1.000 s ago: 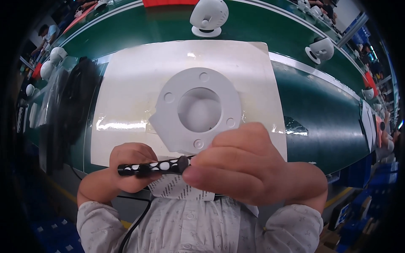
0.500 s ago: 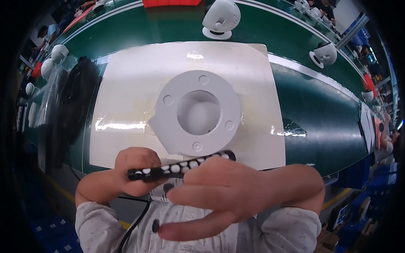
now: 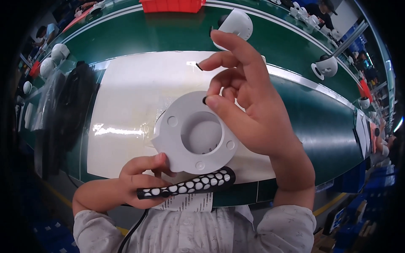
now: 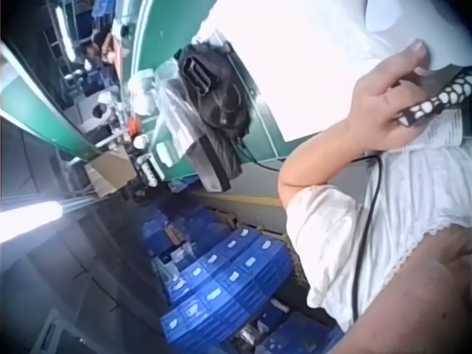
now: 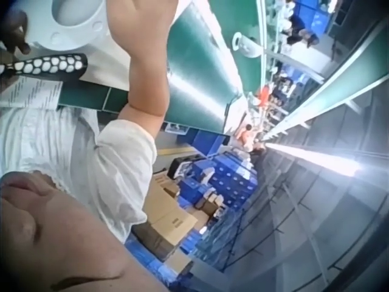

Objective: Assembling white plastic housings for electronic devices on a factory assembly line.

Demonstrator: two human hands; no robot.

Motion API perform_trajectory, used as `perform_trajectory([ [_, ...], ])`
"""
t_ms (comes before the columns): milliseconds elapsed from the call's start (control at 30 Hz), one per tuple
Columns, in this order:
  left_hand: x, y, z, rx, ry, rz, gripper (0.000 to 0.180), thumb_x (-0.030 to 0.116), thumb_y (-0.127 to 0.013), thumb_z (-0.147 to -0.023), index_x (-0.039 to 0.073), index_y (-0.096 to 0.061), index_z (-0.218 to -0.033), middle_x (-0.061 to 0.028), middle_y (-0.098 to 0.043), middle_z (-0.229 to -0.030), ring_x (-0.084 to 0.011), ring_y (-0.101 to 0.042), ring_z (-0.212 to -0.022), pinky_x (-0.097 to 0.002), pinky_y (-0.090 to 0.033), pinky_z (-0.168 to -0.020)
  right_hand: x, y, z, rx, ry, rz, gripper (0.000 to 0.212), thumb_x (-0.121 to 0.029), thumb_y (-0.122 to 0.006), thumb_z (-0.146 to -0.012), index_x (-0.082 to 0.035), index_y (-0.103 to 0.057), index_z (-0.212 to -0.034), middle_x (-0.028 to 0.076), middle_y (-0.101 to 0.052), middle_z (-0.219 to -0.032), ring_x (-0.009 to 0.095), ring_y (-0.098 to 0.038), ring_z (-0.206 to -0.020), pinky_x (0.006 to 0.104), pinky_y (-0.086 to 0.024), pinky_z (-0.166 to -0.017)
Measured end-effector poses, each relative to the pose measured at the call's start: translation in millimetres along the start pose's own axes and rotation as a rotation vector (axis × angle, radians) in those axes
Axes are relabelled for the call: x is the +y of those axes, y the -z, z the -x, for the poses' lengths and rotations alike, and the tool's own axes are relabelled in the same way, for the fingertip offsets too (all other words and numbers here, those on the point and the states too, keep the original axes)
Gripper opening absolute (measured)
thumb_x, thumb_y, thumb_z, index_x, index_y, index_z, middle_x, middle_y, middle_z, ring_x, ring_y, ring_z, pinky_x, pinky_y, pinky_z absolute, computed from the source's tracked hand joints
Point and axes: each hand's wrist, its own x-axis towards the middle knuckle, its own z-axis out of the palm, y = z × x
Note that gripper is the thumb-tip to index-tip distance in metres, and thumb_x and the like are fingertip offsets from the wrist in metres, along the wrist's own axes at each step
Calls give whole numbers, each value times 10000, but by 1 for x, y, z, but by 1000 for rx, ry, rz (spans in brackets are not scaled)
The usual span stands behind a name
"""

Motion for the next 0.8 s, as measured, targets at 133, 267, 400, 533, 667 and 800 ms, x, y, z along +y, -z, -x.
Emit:
perform_trajectory([
  [133, -4, 7, 1, -54, 21, -40, 123, 58, -627, -647, 22, -596, -761, -183, -474, -1178, -189, -595, -726, -257, -490, -599, 1, -4, -1, -6, -6, 115, 658, 53, -494, -713, -81, -233, -1302, 111, -494, -1041, 118, -479, -740, 191, -396, -662],
  [267, -5, 6, -5, -46, -10, -10, 98, 55, -620, -657, 25, -593, -746, -177, -475, -1183, -176, -580, -661, -250, -479, -576, -14, 2, 5, -120, 206, 598, 687, -25, -516, -743, -126, -154, -1319, 149, -570, -1008, 168, -564, -796, 229, -416, -670],
  [400, -5, 7, -6, -42, -14, -33, 78, 62, -610, -671, 26, -590, -737, -182, -473, -1186, -168, -559, -605, -249, -453, -530, -22, -1, 4, -158, 274, 795, 767, -90, -577, -732, -140, -85, -1318, 152, -570, -1043, 219, -583, -831, 308, -429, -705],
  [533, -8, 3, -6, -23, -19, -32, 90, 75, -608, -672, 27, -592, -746, -184, -468, -1192, -171, -551, -588, -250, -439, -510, -5, 4, -3, -32, 329, 547, 763, -21, -602, -699, -79, -136, -1299, 73, -562, -825, 203, -510, -865, 331, -369, -842],
  [667, -10, 7, -9, -45, -23, -77, 116, 92, -607, -665, 34, -594, -764, -177, -459, -1207, -179, -543, -570, -251, -432, -505, -11, -23, -14, -35, -80, 61, 710, 45, -552, -683, -13, -161, -1273, 41, -506, -741, 200, -484, -867, 324, -346, -864],
  [800, -8, 12, -10, -83, -4, -95, 151, 98, -609, -652, 39, -594, -790, -156, -453, -1221, -190, -550, -592, -256, -437, -522, -12, -24, -20, -172, -176, -4, 711, 37, -549, -666, 11, -181, -1274, 55, -517, -776, 195, -493, -897, 323, -335, -890],
])
